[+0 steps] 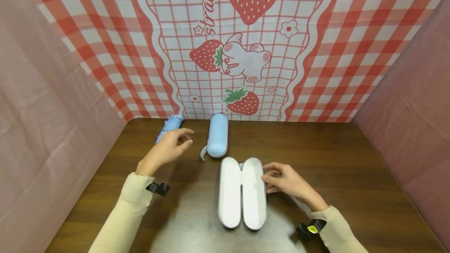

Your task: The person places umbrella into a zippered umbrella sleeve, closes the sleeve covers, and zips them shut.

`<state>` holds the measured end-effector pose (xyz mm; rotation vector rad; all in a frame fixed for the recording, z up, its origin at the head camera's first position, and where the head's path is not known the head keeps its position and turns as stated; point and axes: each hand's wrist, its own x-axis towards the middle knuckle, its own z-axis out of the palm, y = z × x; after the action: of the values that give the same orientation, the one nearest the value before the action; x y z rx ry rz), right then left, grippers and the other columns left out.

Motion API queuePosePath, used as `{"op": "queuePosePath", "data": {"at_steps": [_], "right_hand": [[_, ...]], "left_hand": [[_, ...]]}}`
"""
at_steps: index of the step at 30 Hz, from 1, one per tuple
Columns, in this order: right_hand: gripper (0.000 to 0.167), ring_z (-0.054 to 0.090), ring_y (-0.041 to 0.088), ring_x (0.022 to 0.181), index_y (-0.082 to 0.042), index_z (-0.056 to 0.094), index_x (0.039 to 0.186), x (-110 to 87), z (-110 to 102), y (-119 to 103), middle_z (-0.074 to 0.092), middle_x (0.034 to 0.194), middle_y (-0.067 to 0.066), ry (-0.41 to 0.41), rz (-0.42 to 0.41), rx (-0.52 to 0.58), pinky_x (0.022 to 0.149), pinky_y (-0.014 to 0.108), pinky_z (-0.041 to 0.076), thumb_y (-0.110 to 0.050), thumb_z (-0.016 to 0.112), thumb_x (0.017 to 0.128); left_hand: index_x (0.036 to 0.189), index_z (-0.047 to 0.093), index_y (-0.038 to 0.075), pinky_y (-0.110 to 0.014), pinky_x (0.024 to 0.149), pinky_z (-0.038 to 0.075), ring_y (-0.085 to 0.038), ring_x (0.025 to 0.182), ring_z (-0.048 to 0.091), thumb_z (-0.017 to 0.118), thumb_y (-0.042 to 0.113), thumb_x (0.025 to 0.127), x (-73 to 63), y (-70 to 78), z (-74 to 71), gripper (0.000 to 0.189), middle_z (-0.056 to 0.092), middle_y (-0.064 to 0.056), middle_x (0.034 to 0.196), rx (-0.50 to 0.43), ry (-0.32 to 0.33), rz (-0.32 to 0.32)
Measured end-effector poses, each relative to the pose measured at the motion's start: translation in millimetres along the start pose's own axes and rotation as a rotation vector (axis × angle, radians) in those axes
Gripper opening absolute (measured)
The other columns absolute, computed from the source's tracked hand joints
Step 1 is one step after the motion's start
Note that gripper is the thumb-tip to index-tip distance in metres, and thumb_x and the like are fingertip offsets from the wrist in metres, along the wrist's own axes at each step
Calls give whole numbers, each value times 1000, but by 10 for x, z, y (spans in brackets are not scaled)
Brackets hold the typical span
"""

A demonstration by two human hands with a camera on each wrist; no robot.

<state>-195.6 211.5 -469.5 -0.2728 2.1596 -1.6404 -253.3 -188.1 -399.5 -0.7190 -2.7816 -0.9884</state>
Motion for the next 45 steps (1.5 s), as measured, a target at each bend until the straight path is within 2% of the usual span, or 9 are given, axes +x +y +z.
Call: {"op": "queuePosePath", "data": {"at_steps": [3,8,12,15,19,21,27,33,45], "right_hand": [[58,72,28,86,10,48,143,-15,-1,1,67,120,28,1,-2,-9,76,39,63,-22,70,99],[59,72,28,86,9,48,143,-32,-3,-6,66,122,28,-5,-8,-21,75,39,63,-24,69,100],[58,72,27,86,9,48,143,-29,-2,3,66,122,28,-11,-11,-22,75,39,63,-24,69,100],[58,72,27,84,9,47,144,-32,2,9,67,121,28,-15,-19,-23,74,40,63,-23,69,100],[58,72,26,80,10,46,144,-32,16,-2,68,117,28,-18,-29,-25,72,40,63,-21,69,100],[56,72,26,79,10,47,143,-34,23,-10,69,115,27,-13,-28,-21,71,40,63,-20,69,100],[55,72,25,78,10,47,143,-40,24,-26,70,115,27,-13,-27,-12,71,40,63,-19,68,100],[56,71,26,80,11,46,143,-40,24,-31,69,117,29,-17,-37,-4,71,40,63,-18,67,101],[56,71,26,80,11,46,143,-43,28,-39,68,118,30,-14,-32,-8,71,41,63,-18,68,100]], "left_hand": [[132,64,0,-50,85,57,-31,99,71,64,14,100,40,-124,-8,35,74,-14,106,43,65,-56],[136,61,-3,-54,87,55,-41,105,69,65,16,98,55,-355,57,42,73,-22,110,78,217,-220],[135,60,-7,-58,96,50,-47,112,63,67,14,95,39,-532,121,45,69,-29,117,83,307,-310],[137,57,-7,-61,103,44,-50,122,56,67,16,94,33,-634,162,49,62,-32,129,90,325,-379],[146,49,-4,-67,107,39,-53,134,44,65,22,95,16,-725,192,59,46,-35,146,68,305,-493],[148,45,-3,-67,109,37,-54,136,41,65,23,96,12,-763,208,62,40,-36,150,58,294,-529],[150,39,-8,-62,113,37,-54,134,43,66,22,94,23,-885,266,68,41,-40,146,42,267,-552],[149,39,-8,-61,112,38,-53,132,46,68,18,92,12,-929,277,69,46,-40,142,34,260,-564],[146,43,-11,-63,109,39,-55,128,48,71,14,87,-155,-948,210,70,50,-41,138,59,181,-480]]}}
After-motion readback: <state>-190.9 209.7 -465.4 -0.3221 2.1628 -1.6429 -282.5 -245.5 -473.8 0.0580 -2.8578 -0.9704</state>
